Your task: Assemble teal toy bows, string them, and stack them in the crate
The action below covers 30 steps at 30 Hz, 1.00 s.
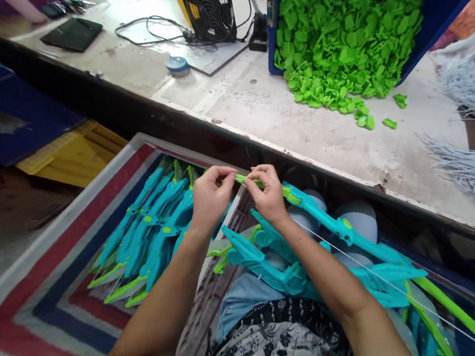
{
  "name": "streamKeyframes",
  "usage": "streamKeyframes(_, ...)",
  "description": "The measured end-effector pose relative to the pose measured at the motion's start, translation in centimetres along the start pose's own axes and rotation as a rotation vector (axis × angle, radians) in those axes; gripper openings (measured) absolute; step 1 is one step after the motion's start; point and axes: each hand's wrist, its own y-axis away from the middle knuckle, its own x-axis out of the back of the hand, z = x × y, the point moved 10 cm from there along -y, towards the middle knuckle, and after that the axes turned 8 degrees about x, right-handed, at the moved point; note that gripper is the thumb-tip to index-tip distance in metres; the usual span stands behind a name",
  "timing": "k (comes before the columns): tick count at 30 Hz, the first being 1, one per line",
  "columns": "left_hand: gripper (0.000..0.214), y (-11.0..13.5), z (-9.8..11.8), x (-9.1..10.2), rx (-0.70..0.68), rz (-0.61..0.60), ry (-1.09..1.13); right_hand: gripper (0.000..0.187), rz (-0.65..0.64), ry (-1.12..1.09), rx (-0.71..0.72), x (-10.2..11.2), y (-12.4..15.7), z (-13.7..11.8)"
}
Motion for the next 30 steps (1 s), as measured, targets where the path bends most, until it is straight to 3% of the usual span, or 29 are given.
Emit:
streamKeyframes(2,0.009,0.5,0.3,0.2,-0.046,0.035,0.007,0.015,0.01,-0.024,-0.035,-0.3,-0.5,0.7)
streamKeyframes(4,0.015,0.7,-0.5,0.0,0.02,0.019,0.137,0.017,0.039,-0.045,-0.052,-0.5,-0.7,0.8)
streamKeyframes(10,0.037,0.4,-2.4,-1.5,0.273,-0.179,0.293,0.02,0.122,-0.046,-0.05,-0.7,-0.3,0.6)
streamKeyframes(14,0.041,0.3,-3.0,-1.7,0.344,-0.263,0.283,0.02,0.083,-0.022,0.039,-1.0,-0.4,0.0)
streamKeyframes(18,0.035,0.4,-3.5,-1.6,0.359,-0.206,0.327,0.027,-0.041,0.003,0.099,-1.8,-0.4,-0.7)
streamKeyframes(22,0.027,0.3,-3.9,-1.4,0.358,-0.098,0.389,0.024,-0.054,0.119,0.151,-1.5,-0.3,-1.3)
streamKeyframes(26,0.022,0.5,-3.5,-1.7,0.333,-0.141,0.411,0.024,-0.109,0.228,0.216,-1.3,-0.8,-1.8)
streamKeyframes(30,0.021,0.8,-2.7,-1.7,0.24,-0.197,0.283,0.025,-0.224,0.383,0.259,-1.3,-1.3,-2.1)
